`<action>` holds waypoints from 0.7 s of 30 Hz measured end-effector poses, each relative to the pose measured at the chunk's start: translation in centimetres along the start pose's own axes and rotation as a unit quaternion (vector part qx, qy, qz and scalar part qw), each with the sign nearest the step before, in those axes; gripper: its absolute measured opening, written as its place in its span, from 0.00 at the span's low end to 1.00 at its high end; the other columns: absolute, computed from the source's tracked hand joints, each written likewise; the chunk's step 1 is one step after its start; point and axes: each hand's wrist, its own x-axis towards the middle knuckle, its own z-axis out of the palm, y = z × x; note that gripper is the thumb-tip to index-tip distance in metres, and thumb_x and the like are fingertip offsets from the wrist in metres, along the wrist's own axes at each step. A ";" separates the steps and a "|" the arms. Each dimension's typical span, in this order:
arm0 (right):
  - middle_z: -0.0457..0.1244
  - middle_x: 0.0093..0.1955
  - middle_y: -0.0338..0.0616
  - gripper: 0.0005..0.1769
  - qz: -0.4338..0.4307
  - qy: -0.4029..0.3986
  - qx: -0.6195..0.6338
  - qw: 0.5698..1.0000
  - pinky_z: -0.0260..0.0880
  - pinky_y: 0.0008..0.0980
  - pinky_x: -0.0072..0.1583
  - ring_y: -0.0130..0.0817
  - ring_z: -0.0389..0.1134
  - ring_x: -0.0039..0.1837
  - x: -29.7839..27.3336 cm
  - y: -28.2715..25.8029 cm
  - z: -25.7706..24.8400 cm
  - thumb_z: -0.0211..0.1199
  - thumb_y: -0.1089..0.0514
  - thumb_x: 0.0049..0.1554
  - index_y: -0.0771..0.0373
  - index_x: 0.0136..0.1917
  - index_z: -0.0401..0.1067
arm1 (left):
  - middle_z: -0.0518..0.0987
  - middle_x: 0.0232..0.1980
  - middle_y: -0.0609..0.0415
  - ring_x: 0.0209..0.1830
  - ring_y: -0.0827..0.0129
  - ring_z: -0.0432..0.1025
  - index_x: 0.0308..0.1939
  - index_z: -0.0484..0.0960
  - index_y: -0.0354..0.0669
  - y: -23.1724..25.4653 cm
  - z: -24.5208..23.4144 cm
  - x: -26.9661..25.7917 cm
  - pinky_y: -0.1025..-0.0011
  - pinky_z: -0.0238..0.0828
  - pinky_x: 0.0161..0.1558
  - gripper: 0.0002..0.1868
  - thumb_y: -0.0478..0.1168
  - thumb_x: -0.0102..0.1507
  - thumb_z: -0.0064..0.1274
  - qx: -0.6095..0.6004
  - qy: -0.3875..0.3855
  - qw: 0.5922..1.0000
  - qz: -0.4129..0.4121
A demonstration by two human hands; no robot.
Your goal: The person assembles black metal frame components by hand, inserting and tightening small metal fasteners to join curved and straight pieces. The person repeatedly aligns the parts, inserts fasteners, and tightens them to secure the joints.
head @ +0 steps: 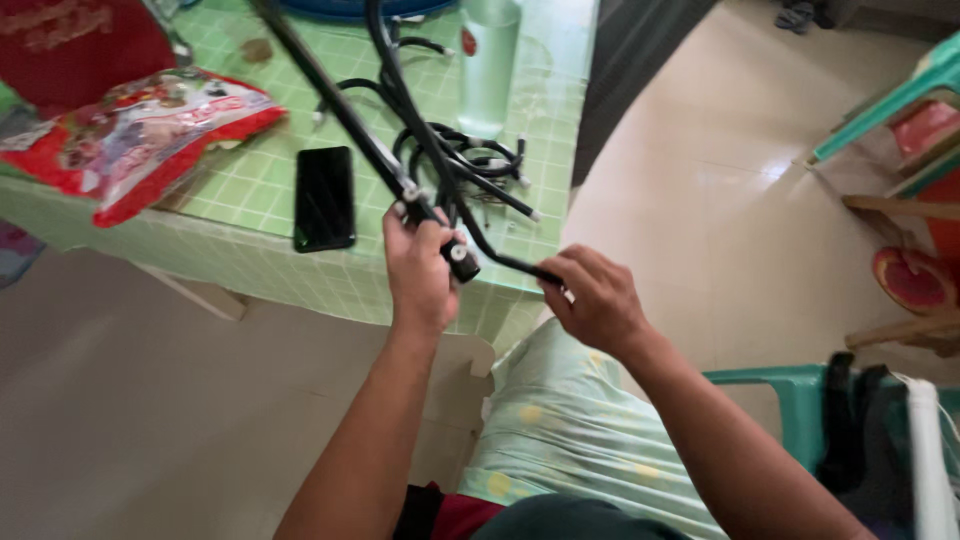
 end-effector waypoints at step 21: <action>0.64 0.44 0.41 0.20 0.050 0.033 -0.042 0.997 0.68 0.37 0.40 0.37 0.68 0.41 -15.3 -2.9 -5.8 0.69 0.67 0.53 0.59 0.59 0.75 | 0.78 0.49 0.51 0.32 0.78 0.71 0.74 0.54 0.42 -2.3 5.8 -10.3 0.79 0.69 0.32 0.45 0.27 0.60 0.65 0.160 -0.250 0.954 0.053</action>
